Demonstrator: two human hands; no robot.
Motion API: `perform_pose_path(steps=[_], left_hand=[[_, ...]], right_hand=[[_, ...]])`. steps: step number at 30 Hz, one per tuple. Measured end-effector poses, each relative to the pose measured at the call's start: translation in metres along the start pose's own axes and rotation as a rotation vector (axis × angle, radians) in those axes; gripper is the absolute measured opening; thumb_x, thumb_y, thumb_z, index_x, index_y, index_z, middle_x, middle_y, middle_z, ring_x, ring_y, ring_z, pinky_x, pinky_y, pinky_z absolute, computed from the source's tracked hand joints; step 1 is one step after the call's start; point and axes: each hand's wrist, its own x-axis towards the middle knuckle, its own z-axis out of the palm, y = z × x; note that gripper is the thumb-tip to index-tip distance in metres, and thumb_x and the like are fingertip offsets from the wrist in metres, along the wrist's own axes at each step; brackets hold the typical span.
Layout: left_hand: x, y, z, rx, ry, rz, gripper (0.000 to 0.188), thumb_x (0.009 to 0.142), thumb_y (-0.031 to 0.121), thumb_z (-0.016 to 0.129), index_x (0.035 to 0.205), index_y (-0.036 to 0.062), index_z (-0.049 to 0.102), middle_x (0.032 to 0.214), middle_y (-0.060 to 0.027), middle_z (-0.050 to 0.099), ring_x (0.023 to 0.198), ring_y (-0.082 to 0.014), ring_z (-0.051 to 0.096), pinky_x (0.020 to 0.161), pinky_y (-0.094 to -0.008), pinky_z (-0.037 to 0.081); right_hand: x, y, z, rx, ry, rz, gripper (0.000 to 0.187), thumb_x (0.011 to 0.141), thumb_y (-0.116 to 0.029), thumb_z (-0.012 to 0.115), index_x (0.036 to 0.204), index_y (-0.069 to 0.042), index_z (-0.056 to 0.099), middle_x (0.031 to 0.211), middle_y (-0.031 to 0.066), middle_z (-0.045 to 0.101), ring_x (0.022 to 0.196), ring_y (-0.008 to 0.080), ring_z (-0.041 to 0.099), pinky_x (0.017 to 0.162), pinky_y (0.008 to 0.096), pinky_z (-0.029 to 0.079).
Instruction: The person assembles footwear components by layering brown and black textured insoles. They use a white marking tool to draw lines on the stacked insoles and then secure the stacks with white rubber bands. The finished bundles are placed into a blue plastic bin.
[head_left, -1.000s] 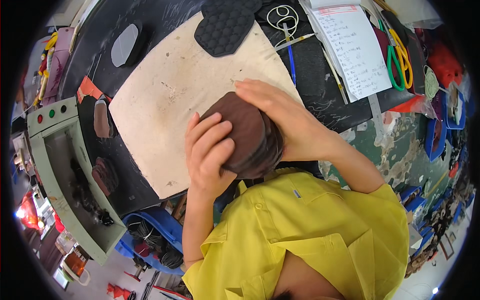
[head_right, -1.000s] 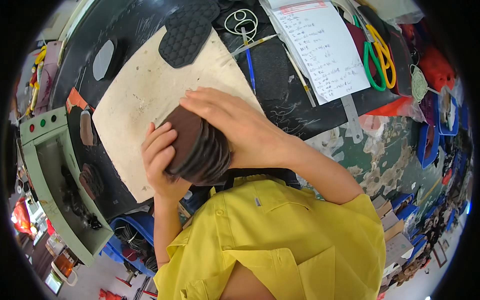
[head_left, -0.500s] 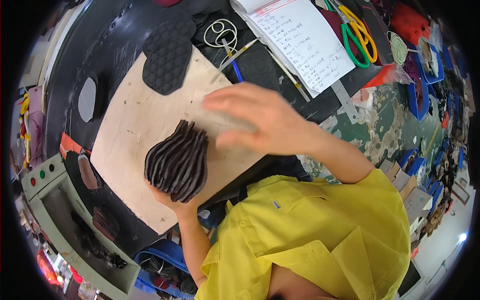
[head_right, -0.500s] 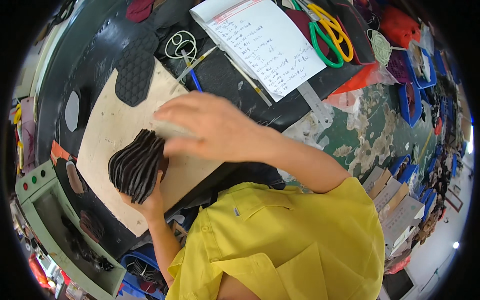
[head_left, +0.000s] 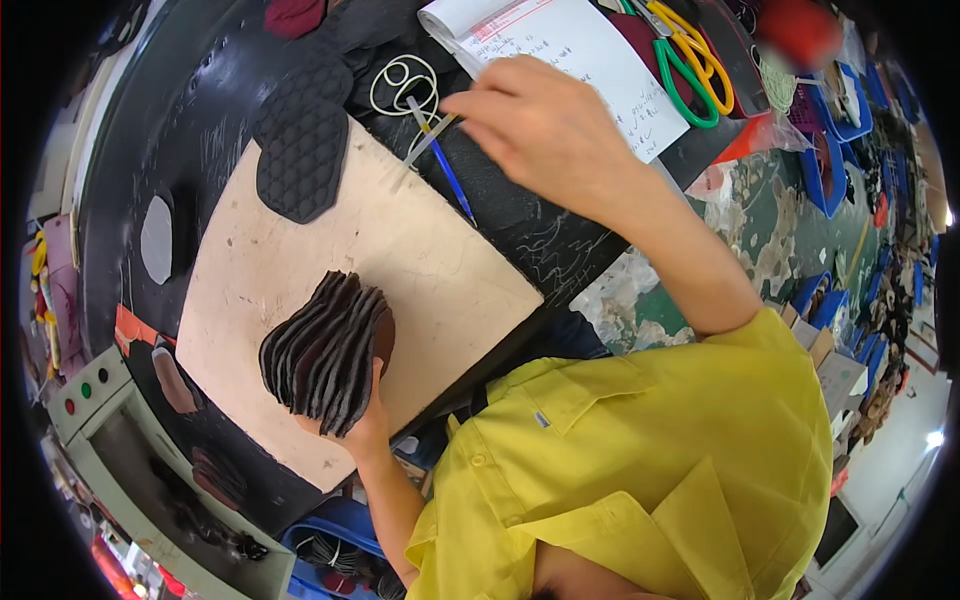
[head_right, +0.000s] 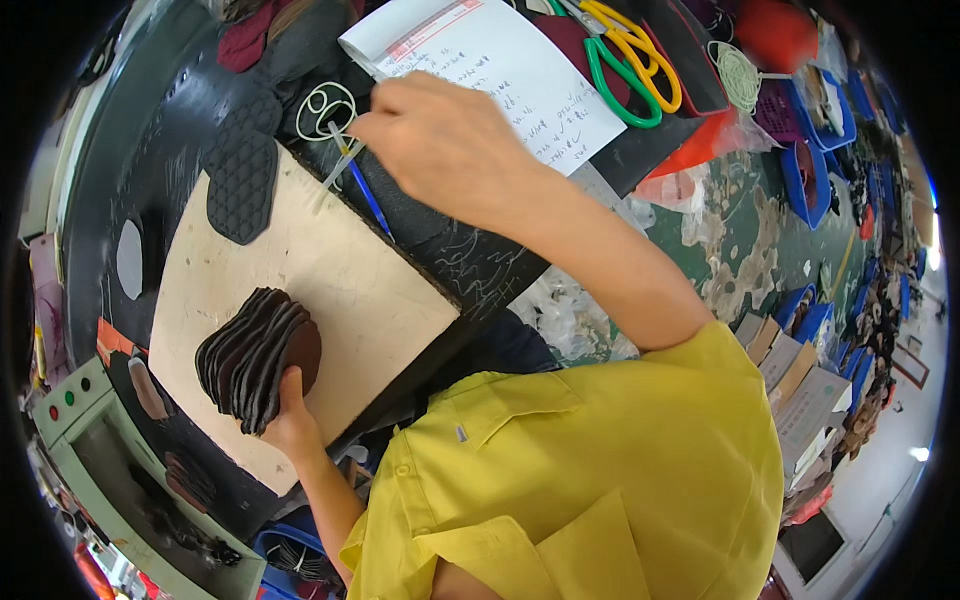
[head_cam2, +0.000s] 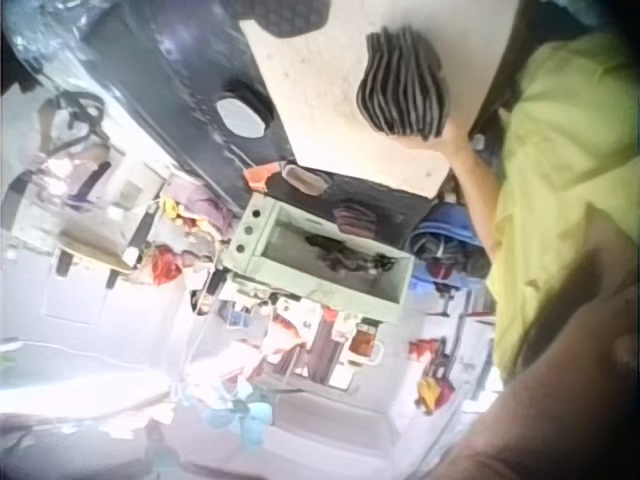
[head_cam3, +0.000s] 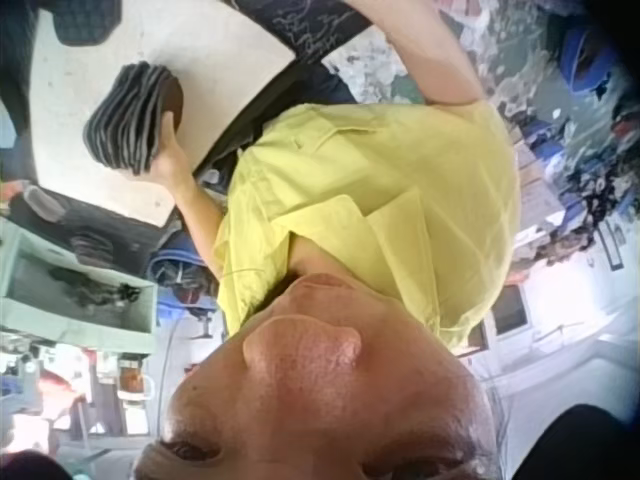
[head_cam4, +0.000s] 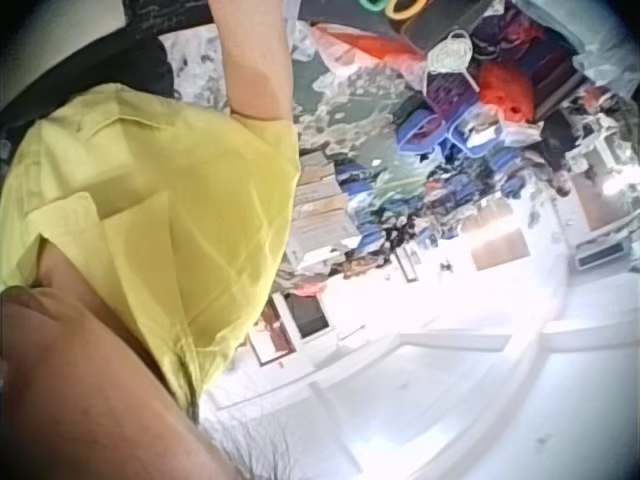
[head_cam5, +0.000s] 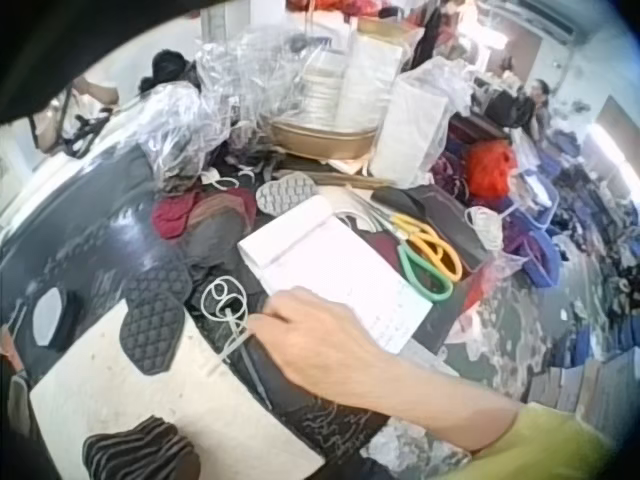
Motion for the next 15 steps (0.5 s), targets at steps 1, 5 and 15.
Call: perform_pose_path(steps=[1,5,15], left_hand=[[0.0,-0.002,0.002,-0.004,0.005,-0.021,0.07,0.062,0.003,0.088,0.121,-0.0041,0.052,0.12,-0.0147,0.059,0.109,-0.0275,0.057,0.099,-0.0412,0.04],[-0.003,-0.007,0.0,0.076,-0.02,0.048,0.075,0.062,0.003,0.088,0.124,-0.0052,0.047,0.123,-0.0157,0.056,0.111,-0.0282,0.055,0.1,-0.0418,0.04],[0.002,-0.01,0.001,-0.005,0.037,0.018,0.057,0.067,0.01,0.087,0.114,-0.0034,0.058,0.112,-0.0124,0.063,0.1,-0.0268,0.059,0.092,-0.0379,0.045]], right_hand=[[0.004,-0.002,0.006,-0.028,-0.034,-0.027,0.011,0.076,-0.009,0.065,0.087,-0.008,0.068,0.081,0.0062,0.056,0.082,0.0235,0.059,0.067,0.0349,0.052],[0.006,-0.002,0.017,-0.045,-0.11,-0.073,0.015,0.076,-0.007,0.067,0.091,-0.009,0.069,0.083,0.0053,0.055,0.081,0.0229,0.058,0.066,0.0338,0.051],[-0.001,-0.017,-0.03,0.541,0.064,0.385,0.011,0.082,-0.012,0.071,0.082,-0.005,0.063,0.075,0.0021,0.063,0.068,0.0147,0.063,0.062,0.0287,0.049]])
